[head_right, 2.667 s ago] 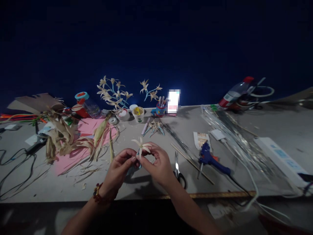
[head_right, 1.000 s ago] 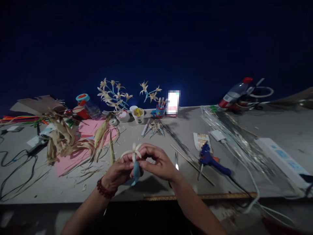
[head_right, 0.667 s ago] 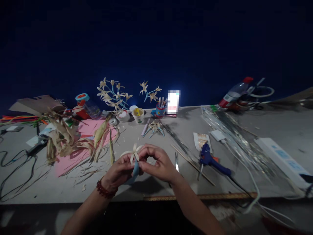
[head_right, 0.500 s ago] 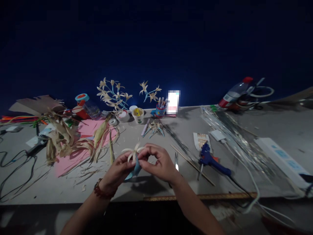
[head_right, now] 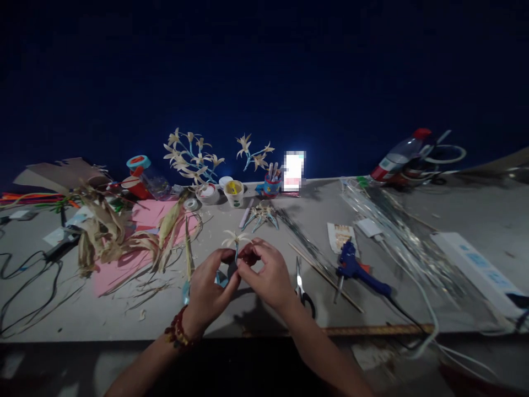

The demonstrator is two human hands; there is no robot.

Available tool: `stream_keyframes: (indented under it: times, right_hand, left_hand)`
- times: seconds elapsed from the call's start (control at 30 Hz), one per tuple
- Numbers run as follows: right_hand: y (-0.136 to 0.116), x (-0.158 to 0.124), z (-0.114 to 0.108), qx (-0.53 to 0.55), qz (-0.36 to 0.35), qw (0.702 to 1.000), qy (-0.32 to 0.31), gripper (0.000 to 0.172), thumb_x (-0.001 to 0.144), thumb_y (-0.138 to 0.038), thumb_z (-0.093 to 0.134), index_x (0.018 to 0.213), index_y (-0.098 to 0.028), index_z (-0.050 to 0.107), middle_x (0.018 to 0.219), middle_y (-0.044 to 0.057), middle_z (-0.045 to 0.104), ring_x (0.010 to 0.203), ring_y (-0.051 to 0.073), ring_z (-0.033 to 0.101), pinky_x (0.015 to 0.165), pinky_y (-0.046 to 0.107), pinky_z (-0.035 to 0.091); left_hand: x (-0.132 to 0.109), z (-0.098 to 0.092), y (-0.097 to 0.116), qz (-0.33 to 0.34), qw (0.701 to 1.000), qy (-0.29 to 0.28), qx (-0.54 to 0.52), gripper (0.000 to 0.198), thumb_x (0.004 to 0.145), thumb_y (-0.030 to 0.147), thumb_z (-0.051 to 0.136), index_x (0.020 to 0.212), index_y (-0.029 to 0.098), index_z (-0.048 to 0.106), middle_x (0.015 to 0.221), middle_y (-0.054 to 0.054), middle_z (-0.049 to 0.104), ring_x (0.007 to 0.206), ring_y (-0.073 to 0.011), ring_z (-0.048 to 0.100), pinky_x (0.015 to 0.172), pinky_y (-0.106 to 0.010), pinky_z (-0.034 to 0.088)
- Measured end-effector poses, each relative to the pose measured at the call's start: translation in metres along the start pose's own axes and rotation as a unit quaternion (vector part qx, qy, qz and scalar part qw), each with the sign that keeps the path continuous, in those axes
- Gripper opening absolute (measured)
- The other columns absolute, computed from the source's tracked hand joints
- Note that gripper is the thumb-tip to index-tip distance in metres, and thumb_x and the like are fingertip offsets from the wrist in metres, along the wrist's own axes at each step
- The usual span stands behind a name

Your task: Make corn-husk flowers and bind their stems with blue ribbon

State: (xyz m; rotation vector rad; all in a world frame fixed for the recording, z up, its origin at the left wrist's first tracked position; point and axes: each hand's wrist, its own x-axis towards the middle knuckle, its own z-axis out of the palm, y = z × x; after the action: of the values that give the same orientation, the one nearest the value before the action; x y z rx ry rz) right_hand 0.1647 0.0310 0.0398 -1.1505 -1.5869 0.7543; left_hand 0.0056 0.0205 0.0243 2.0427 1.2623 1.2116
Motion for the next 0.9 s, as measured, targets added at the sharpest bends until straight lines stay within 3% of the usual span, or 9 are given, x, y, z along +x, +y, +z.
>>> stream_keyframes:
  times: [0.17, 0.3, 0.53, 0.73, 0.9]
  right_hand:
    - [0.005, -0.002, 0.002, 0.062, 0.031, 0.998, 0.005, 0.006, 0.079, -0.015, 0.063, 0.075, -0.019, 0.059, 0.076, 0.001, 0.061, 0.066, 0.014, 0.057, 0.063, 0.026, 0.048]
    - [0.009, -0.003, 0.004, 0.080, 0.047, 0.996, 0.005, 0.006, 0.080, -0.019, 0.064, 0.075, -0.019, 0.060, 0.075, 0.000, 0.060, 0.065, 0.013, 0.056, 0.062, 0.025, 0.048]
    - [0.004, -0.002, 0.003, 0.086, 0.055, 0.995, -0.004, 0.005, 0.078, -0.017, 0.064, 0.073, -0.019, 0.062, 0.073, 0.000, 0.061, 0.063, 0.013, 0.056, 0.061, 0.024, 0.047]
    - [0.001, -0.003, 0.000, 0.083, 0.058, 0.995, -0.021, 0.003, 0.080, -0.018, 0.064, 0.077, -0.018, 0.063, 0.074, 0.000, 0.060, 0.064, 0.013, 0.056, 0.061, 0.024, 0.047]
    - [-0.002, -0.006, -0.001, 0.081, 0.053, 0.995, -0.030, 0.004, 0.081, -0.019, 0.064, 0.085, -0.019, 0.064, 0.078, 0.001, 0.061, 0.066, 0.013, 0.058, 0.060, 0.024, 0.047]
  left_hand:
    - [0.006, -0.005, 0.006, -0.066, 0.992, -0.033, -0.098, 0.009, 0.089, 0.019, 0.054, 0.096, 0.019, 0.061, 0.080, -0.004, 0.068, 0.073, -0.0174, 0.064, 0.072, -0.028, 0.047]
    - [0.010, -0.010, 0.010, -0.130, 0.966, -0.069, -0.212, 0.020, 0.095, 0.025, 0.047, 0.082, 0.018, 0.061, 0.072, -0.003, 0.066, 0.069, -0.0160, 0.062, 0.070, -0.027, 0.046]
    - [0.008, -0.004, 0.003, -0.189, 0.943, -0.067, -0.267, 0.018, 0.089, 0.034, 0.061, 0.084, 0.017, 0.061, 0.070, -0.002, 0.066, 0.064, -0.0146, 0.062, 0.066, -0.026, 0.047]
    - [0.007, -0.002, 0.002, -0.240, 0.895, -0.068, -0.371, 0.019, 0.086, 0.034, 0.064, 0.083, 0.016, 0.060, 0.068, -0.001, 0.063, 0.062, -0.0125, 0.059, 0.062, -0.024, 0.046]
    - [0.008, -0.003, 0.003, -0.252, 0.886, -0.059, -0.384, 0.019, 0.085, 0.034, 0.067, 0.082, 0.016, 0.061, 0.069, 0.000, 0.063, 0.061, -0.0122, 0.059, 0.061, -0.024, 0.047]
